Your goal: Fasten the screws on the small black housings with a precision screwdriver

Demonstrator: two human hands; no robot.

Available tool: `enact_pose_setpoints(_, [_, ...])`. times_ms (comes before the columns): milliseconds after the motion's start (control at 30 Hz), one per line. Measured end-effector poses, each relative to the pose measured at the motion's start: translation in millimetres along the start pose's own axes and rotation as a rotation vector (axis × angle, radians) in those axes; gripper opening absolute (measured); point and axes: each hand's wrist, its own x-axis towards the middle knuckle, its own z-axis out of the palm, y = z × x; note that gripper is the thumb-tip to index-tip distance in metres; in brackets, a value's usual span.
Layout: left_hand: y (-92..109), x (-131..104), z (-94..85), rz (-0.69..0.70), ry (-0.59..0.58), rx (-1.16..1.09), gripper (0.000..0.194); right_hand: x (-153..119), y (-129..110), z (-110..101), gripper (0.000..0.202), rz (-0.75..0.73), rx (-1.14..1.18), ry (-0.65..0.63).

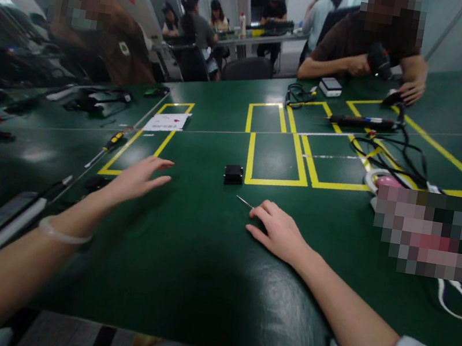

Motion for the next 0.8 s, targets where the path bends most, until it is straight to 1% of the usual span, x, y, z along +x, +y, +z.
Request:
enact_pose_setpoints(100, [48,27,23.3,0.137,0.064,-0.169,0.054,0,3,0,0.022,0.009,0.013,0.011])
enact_pose_setpoints(133, [61,37,31.2,0.171,0.078,-0.219,0.056,0,4,0,0.022,0.011,0.018,0.014])
enact_pose_setpoints(200, [79,56,46.3,0.21,0.111,-0.312,0.06,0,5,0,0.02,0.015,0.027,0.022])
enact_pose_setpoints(300, [93,83,66.3,0.191,0.134,-0.427,0.064,0,6,-1,0.019,0.028,0.041,0.038])
enact_pose_setpoints(367, [96,96,77.3,0.176,0.127,-0.474,0.064,0,7,-1,0.019,0.04,0.052,0.046])
enact_pose_setpoints(433, [98,104,86.2,0.163,0.117,-0.509,0.063,0,8,-1,0.018,0.046,0.067,0.054])
enact_pose_setpoints(500, [99,107,92.8,0.142,0.112,-0.517,0.058,0,8,0,0.017,0.045,0.09,0.075])
enact_pose_setpoints(600, [102,103,97.7,0.14,0.13,-0.506,0.045,0,9,0,0.019,0.046,0.125,0.131])
enact_pose_setpoints(700, [110,90,97.1,0.147,0.13,-0.512,0.041,0,11,0,0.019,0.074,0.188,0.23])
enact_pose_setpoints(800, [123,70,93.1,0.166,0.101,-0.511,0.041,1,15,1,0.017,0.117,0.246,0.318])
